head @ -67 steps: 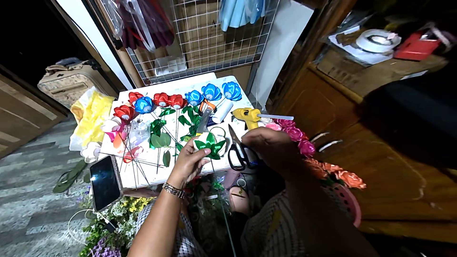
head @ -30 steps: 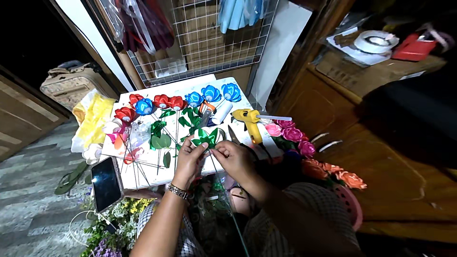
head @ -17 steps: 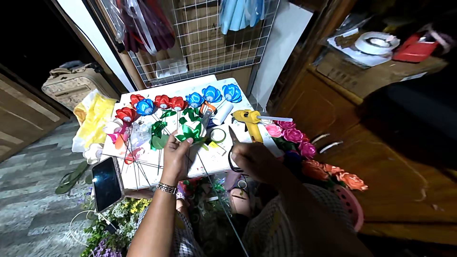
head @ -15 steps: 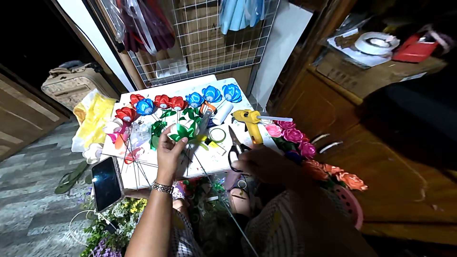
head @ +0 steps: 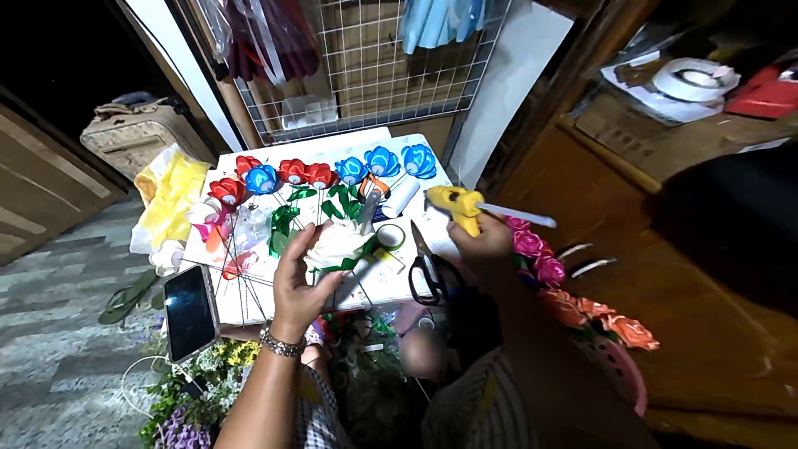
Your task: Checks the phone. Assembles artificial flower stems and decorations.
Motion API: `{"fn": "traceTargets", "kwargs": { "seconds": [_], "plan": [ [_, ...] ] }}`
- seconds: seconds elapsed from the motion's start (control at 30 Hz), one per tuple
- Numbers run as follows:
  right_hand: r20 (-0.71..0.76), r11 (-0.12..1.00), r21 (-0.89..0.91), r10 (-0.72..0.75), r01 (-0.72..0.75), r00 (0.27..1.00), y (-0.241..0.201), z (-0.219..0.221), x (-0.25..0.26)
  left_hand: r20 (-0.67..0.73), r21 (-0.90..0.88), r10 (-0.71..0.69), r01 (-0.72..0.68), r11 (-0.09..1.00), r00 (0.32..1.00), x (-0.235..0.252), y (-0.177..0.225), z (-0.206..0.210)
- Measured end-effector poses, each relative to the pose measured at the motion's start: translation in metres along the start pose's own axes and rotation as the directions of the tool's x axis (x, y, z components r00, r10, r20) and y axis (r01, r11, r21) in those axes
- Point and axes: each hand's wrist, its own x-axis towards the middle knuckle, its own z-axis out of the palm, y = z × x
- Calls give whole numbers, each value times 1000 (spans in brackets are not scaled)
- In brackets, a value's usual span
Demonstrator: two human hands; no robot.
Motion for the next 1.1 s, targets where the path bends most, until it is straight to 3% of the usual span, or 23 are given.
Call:
{"fn": "traceTargets", "kwargs": {
  "seconds": [0.07, 0.13, 0.2, 0.27, 0.4, 0.83, 1.1],
  "plan": [
    [-47, 997, 34, -70, 72, 996, -19, -19, -13, -7, -15, 39, -40, 999, 999, 0, 5, -3],
    [-6, 956, 196, -221, 218, 975, -33, -43, -25, -18, -26, 80, -81, 996, 997, 0, 11, -5],
    [44, 801, 521, -369, 294, 928, -45, -56, -36, -18, -37, 116, -117, 992, 993, 0, 14, -7],
    [85, 679, 650, -510, 340, 856, -51, -61, -48, -20, -49, 131, -131, 990, 991, -1, 16, -7],
    [87, 607, 672, -633, 424, 769, -61, -54, -49, -47, -38, 132, -133, 990, 990, 0, 16, -7],
    [95, 644, 624, -625, 443, 775, -67, -46, -49, -10, -71, 136, -136, 988, 991, -1, 16, -5],
    [139, 653, 599, -655, 463, 743, -70, -47, -47, 1, -45, 119, -119, 992, 993, 0, 16, -5]
  ]
}}
